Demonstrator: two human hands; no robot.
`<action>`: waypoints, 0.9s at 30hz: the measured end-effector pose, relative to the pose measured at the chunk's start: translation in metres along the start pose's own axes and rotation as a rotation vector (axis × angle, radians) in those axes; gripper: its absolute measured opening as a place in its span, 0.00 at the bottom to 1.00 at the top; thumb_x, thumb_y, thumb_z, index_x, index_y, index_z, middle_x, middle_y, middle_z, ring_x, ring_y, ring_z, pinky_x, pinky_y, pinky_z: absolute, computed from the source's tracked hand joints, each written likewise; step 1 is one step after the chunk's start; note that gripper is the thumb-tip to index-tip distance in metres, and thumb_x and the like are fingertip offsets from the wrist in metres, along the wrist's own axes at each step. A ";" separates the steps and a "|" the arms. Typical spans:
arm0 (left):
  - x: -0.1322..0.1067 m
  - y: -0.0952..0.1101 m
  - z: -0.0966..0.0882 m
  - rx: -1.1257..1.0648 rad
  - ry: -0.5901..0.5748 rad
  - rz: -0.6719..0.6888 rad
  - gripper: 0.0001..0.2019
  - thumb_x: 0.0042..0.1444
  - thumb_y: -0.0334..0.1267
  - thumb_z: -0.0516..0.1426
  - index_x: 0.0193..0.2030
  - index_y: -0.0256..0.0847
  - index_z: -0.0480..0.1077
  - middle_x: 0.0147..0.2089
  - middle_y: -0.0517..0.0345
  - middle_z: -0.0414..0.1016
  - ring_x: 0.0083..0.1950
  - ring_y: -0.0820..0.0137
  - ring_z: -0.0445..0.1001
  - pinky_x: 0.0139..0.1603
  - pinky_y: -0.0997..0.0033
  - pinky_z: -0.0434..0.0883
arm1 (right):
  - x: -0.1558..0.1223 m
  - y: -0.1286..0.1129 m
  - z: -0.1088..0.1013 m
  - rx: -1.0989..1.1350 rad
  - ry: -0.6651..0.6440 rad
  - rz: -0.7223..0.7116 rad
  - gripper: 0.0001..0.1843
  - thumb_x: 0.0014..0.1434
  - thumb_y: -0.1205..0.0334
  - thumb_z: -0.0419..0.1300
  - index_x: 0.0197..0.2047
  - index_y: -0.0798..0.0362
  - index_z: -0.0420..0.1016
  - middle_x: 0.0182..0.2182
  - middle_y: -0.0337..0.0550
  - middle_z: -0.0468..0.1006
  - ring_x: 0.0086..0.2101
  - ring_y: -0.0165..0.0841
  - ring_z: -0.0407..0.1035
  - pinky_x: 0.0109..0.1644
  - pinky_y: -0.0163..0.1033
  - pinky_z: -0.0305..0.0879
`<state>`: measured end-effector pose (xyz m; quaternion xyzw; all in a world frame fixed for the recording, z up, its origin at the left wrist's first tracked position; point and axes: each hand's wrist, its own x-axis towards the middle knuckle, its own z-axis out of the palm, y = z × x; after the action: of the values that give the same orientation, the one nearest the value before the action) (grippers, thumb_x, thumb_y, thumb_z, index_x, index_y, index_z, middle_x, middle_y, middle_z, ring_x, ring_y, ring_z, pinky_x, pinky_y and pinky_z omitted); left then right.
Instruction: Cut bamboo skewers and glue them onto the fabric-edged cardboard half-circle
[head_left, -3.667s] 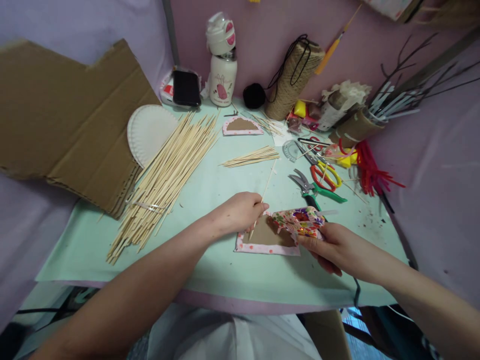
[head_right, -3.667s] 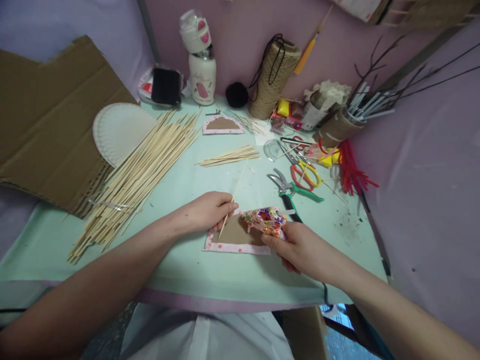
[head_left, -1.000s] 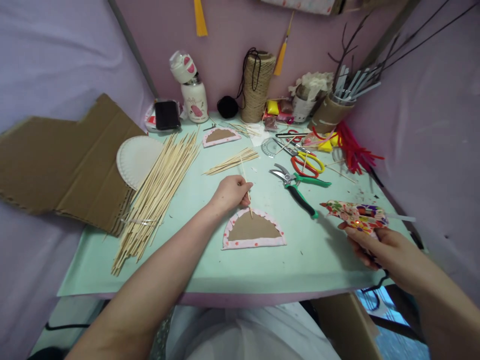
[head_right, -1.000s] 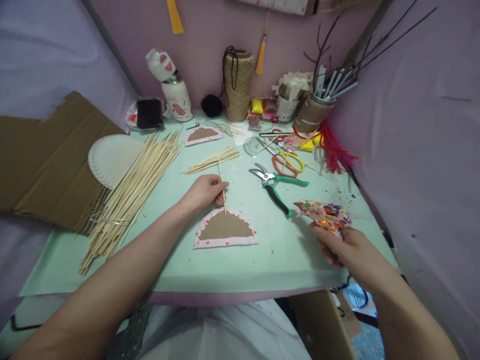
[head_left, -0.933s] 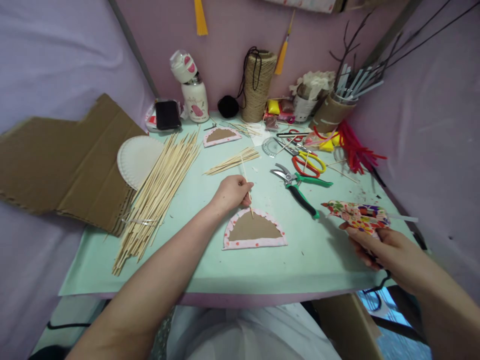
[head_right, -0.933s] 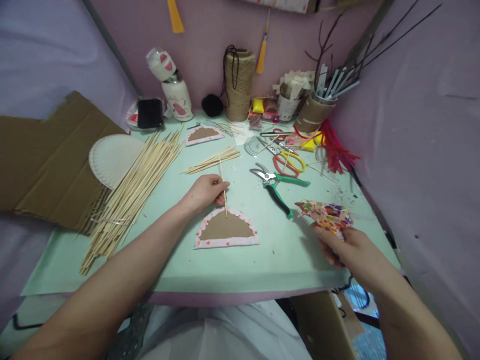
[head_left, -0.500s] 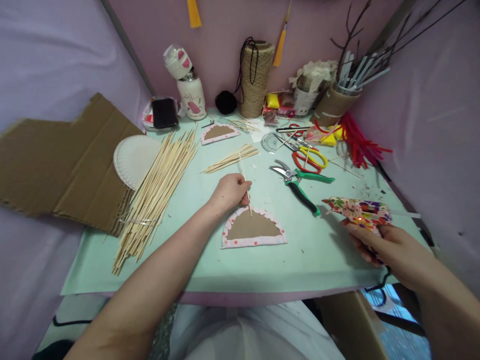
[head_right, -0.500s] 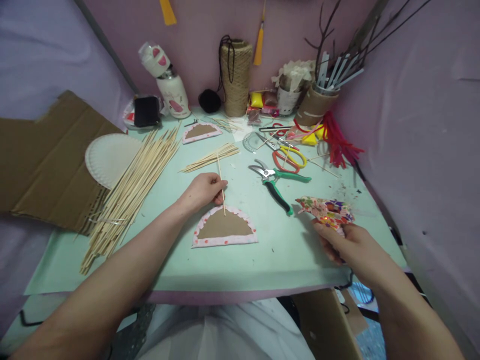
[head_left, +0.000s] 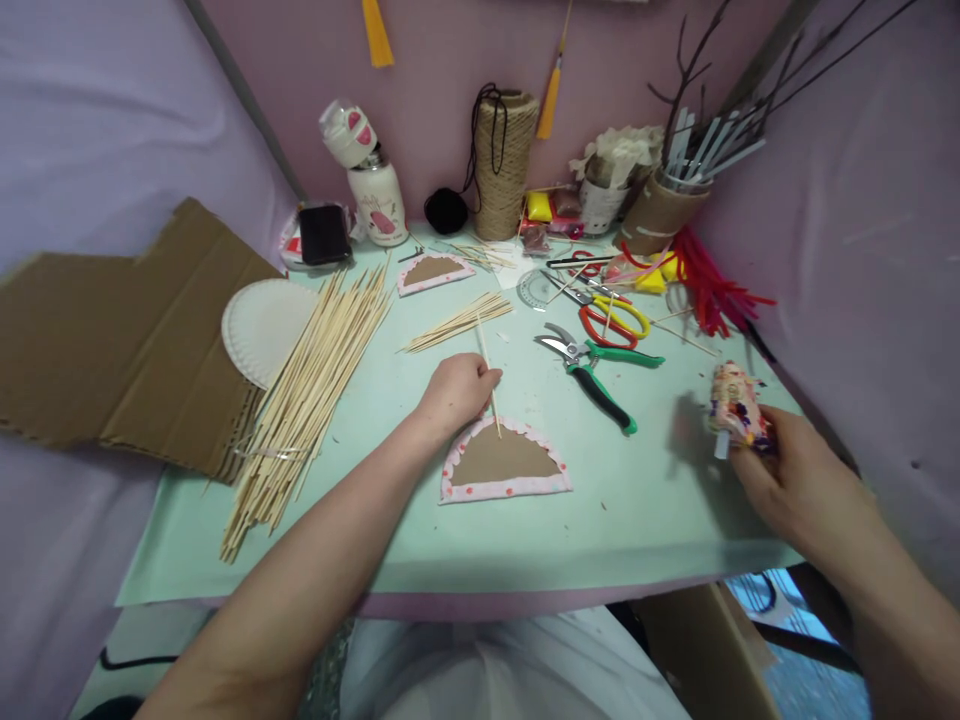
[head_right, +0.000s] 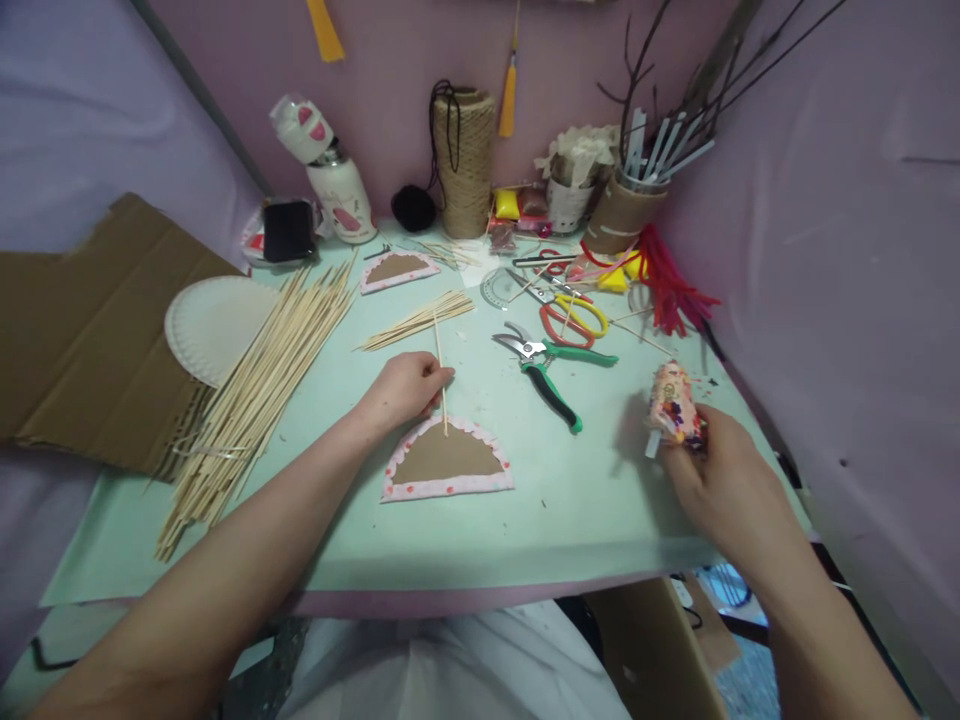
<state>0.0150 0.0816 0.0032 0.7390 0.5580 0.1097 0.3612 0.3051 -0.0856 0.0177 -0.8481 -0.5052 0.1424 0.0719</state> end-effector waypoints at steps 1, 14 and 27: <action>0.000 0.001 -0.001 0.030 0.002 -0.007 0.15 0.57 0.43 0.52 0.20 0.41 0.61 0.18 0.59 0.69 0.22 0.71 0.67 0.30 0.71 0.61 | 0.003 0.003 0.004 -0.074 0.053 -0.061 0.19 0.61 0.53 0.45 0.46 0.56 0.65 0.35 0.57 0.72 0.35 0.47 0.67 0.35 0.44 0.60; 0.004 0.000 0.000 0.239 0.031 0.012 0.13 0.57 0.43 0.52 0.26 0.40 0.69 0.29 0.52 0.74 0.34 0.64 0.71 0.32 0.69 0.60 | -0.012 -0.006 0.012 -0.260 0.506 -0.258 0.31 0.61 0.47 0.50 0.60 0.58 0.64 0.46 0.66 0.72 0.44 0.58 0.67 0.41 0.60 0.65; 0.007 -0.002 0.002 0.296 0.049 0.038 0.14 0.56 0.45 0.52 0.27 0.39 0.72 0.29 0.51 0.75 0.35 0.63 0.72 0.33 0.68 0.62 | -0.030 -0.121 0.057 0.229 -0.067 -0.908 0.26 0.56 0.57 0.61 0.57 0.52 0.62 0.52 0.52 0.69 0.53 0.44 0.60 0.56 0.52 0.58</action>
<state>0.0168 0.0871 -0.0016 0.7918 0.5626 0.0510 0.2323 0.1728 -0.0553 0.0011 -0.5228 -0.8082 0.1788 0.2038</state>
